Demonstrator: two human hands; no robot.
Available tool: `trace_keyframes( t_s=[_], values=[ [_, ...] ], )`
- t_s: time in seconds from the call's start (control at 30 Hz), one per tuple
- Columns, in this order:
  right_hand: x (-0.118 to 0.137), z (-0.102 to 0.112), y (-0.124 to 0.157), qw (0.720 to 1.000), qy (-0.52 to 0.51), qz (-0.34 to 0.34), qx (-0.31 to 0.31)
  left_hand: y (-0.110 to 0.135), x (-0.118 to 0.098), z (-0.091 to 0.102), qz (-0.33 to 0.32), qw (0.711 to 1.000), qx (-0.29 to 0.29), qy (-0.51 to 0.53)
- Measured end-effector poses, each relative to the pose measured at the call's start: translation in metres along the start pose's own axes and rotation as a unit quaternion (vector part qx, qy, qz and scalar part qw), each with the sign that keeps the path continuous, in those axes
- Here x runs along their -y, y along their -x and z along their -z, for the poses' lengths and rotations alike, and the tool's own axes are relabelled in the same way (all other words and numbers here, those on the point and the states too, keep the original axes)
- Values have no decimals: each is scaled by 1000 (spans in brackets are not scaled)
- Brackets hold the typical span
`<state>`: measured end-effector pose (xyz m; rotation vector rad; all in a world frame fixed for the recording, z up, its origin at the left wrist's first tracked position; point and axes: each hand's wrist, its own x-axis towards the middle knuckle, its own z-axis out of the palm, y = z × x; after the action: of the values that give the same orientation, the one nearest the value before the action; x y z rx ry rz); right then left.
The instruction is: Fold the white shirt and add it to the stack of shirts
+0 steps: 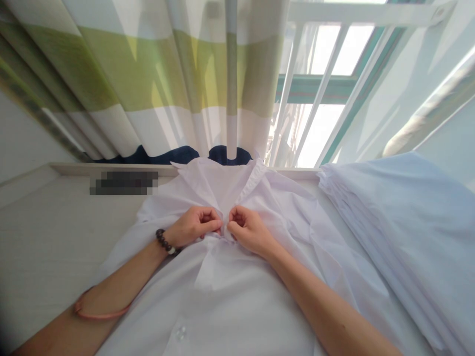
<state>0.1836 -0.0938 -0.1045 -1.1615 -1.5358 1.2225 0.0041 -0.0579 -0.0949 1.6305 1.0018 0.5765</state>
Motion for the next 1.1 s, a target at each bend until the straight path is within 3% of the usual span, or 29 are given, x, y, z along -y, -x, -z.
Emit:
trace_keyframes(
  t_s=[0.6, 0.8, 1.0, 1.1],
  values=[
    [-9, 5, 0, 998, 31, 24, 38, 2, -1, 0, 6, 1000, 5, 10],
    [0, 5, 2, 998, 26, 63, 16, 0, 0, 1, -7, 1000, 13, 5],
    [4, 7, 0, 999, -30, -18, 29, 2, 2, 1, -3, 1000, 10, -5],
    [0, 8, -2, 998, -50, -17, 35, 1, 1, 2, 0, 1000, 8, -2]
  ],
)
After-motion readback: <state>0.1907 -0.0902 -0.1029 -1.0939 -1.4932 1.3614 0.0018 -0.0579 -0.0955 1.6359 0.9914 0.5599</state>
